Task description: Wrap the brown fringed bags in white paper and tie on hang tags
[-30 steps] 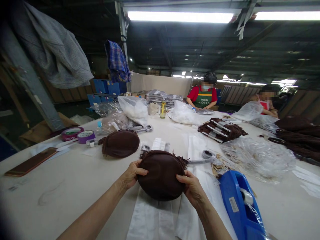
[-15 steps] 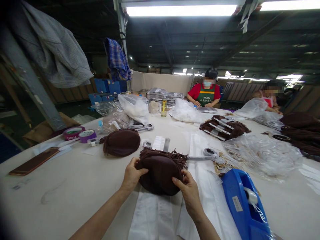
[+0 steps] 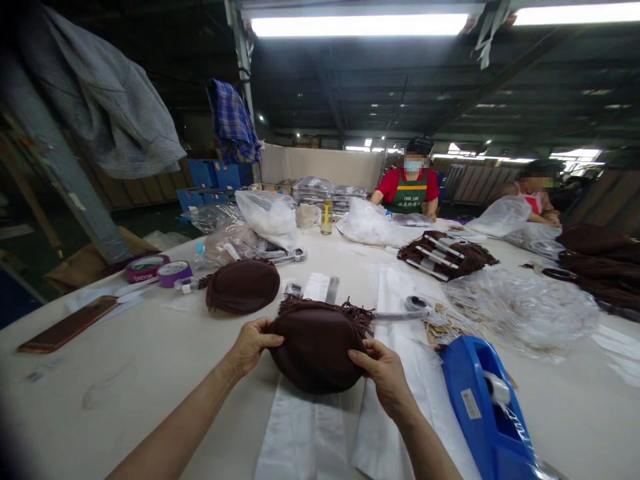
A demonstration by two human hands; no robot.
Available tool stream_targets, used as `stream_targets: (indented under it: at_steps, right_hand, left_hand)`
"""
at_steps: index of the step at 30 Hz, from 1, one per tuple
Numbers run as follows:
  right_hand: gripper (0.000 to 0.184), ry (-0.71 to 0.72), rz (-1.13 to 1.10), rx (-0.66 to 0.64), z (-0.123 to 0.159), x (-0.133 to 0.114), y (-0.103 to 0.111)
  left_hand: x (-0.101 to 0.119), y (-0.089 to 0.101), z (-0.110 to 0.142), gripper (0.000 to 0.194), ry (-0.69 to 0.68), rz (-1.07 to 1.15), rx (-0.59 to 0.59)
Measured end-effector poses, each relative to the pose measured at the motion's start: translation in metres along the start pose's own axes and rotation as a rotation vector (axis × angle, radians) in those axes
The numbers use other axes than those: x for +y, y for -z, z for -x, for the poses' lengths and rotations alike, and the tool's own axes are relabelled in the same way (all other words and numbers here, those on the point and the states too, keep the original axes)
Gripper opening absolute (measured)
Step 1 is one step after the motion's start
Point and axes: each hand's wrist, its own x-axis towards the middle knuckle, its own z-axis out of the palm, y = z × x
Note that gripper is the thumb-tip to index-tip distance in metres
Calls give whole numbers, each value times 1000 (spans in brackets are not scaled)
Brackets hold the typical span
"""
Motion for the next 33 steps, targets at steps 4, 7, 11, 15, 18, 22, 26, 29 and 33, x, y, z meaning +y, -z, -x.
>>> stream_targets:
  at_steps: [4, 7, 11, 15, 18, 22, 26, 29, 33]
  right_hand:
    - [34, -34, -3, 10, -6, -16, 3]
    - [33, -50, 6, 35, -9, -14, 2]
    - [35, -26, 55, 128, -9, 3, -3]
    - [35, -6, 91, 180, -7, 15, -3]
    - [38, 3, 103, 220, -7, 21, -4]
    - [39, 44, 126, 259, -9, 25, -9]
    - [38, 80, 153, 242, -8, 18, -9]
    - [36, 85, 162, 211, -8, 14, -6]
    - [31, 93, 195, 200, -13, 28, -3]
  left_hand:
    - [15, -2, -8, 34, 31, -60, 40]
    - [18, 0, -11, 32, 53, -145, 62]
    - [3, 7, -9, 27, 7, -273, 136]
    - [-12, 10, -4, 29, -46, -313, 131]
    - [-15, 10, 2, 30, -55, -286, 86]
    - [-15, 9, 7, 30, -76, -229, 56]
    - [-13, 8, 4, 30, -87, -207, 93]
    - [-13, 9, -1, 27, -83, -218, 101]
    - [-24, 14, -6, 29, -56, -276, 66]
